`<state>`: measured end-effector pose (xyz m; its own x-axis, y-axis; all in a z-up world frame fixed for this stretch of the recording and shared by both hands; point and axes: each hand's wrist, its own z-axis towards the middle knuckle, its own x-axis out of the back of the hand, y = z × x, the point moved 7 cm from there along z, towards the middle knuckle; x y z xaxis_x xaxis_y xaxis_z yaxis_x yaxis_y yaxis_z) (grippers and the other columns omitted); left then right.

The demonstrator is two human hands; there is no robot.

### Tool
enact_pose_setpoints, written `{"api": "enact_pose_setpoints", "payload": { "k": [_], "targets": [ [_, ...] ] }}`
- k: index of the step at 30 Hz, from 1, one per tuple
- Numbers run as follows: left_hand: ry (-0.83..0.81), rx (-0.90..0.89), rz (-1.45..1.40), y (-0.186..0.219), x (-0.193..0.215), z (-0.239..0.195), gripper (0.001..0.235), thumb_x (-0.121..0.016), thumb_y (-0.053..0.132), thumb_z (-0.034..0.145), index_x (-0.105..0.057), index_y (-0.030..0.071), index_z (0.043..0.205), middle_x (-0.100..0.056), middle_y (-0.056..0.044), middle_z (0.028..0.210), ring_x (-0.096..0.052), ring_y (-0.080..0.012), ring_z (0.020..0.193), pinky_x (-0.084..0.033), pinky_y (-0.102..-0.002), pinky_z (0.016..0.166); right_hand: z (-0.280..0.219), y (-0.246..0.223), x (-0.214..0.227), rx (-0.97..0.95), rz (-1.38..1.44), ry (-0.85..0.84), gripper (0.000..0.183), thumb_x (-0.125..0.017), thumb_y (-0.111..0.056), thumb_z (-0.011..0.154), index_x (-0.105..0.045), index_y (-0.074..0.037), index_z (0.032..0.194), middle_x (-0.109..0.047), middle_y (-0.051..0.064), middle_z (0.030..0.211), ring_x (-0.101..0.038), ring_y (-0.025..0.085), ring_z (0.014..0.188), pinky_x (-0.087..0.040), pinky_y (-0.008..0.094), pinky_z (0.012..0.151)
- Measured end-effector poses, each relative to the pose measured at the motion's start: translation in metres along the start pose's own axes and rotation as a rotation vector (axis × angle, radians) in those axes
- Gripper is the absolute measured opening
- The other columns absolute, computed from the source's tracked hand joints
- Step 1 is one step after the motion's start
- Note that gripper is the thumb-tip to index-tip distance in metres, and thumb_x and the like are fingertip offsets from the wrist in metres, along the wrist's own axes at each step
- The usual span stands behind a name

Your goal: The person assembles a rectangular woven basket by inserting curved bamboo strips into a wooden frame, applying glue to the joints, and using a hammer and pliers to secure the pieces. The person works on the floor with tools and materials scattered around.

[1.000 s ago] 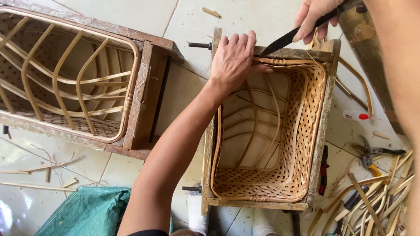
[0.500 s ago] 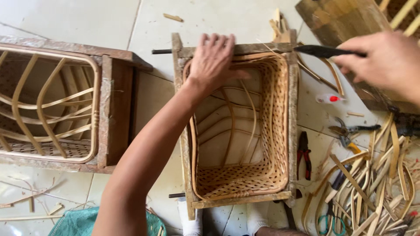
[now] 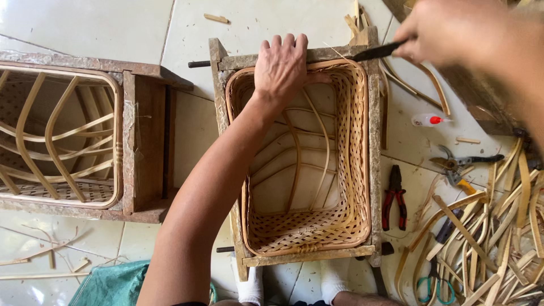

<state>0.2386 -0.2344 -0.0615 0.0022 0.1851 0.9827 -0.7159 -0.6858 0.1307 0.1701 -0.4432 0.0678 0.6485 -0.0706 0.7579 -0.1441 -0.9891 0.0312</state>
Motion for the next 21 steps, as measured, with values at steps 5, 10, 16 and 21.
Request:
{"api": "enact_pose_setpoints", "payload": {
  "k": [5,10,16,21],
  "targets": [
    [-0.119,0.022,-0.011,-0.003,-0.004,0.001,0.075,-0.053,0.075,0.086,-0.061,0.004,0.109,-0.066,-0.012,0.095,-0.062,-0.0234,0.086,-0.054,-0.046,0.080,0.066,0.054,-0.018,-0.057,0.090,-0.226,0.031,-0.070,-0.032,0.098,-0.078,-0.014,0.123,-0.077,0.008,0.091,-0.072,0.022,0.063,-0.048,0.034,0.053],
    [-0.017,0.010,-0.050,-0.001,0.013,0.004,0.095,-0.053,0.092,0.075,-0.063,0.003,0.107,-0.069,-0.013,0.097,-0.064,-0.0237,0.088,-0.054,-0.046,0.079,0.084,0.079,-0.031,-0.117,0.243,-0.397,0.033,-0.073,-0.031,0.094,-0.077,-0.005,0.114,-0.079,0.011,0.095,-0.069,0.020,0.067,-0.044,0.033,0.051],
    [-0.019,0.017,-0.055,0.000,0.002,0.002,0.090,-0.054,0.087,0.078,-0.062,0.002,0.110,-0.069,-0.013,0.098,-0.064,-0.0244,0.092,-0.054,-0.047,0.083,0.029,0.039,-0.003,0.009,0.131,-0.087,0.029,-0.065,-0.030,0.105,-0.075,-0.003,0.110,-0.078,0.012,0.088,-0.072,0.019,0.066,-0.053,0.031,0.056],
    [0.304,-0.081,0.245,0.010,0.036,-0.002,0.035,-0.069,0.021,0.095,-0.056,0.012,0.126,-0.067,-0.005,0.108,-0.062,-0.0174,0.101,-0.053,-0.049,0.101,-0.135,-0.009,-0.027,-0.091,0.167,0.237,0.032,-0.052,-0.026,0.115,-0.070,-0.003,0.101,-0.078,0.014,0.080,-0.073,0.017,0.065,-0.056,0.032,0.062]
  ]
}}
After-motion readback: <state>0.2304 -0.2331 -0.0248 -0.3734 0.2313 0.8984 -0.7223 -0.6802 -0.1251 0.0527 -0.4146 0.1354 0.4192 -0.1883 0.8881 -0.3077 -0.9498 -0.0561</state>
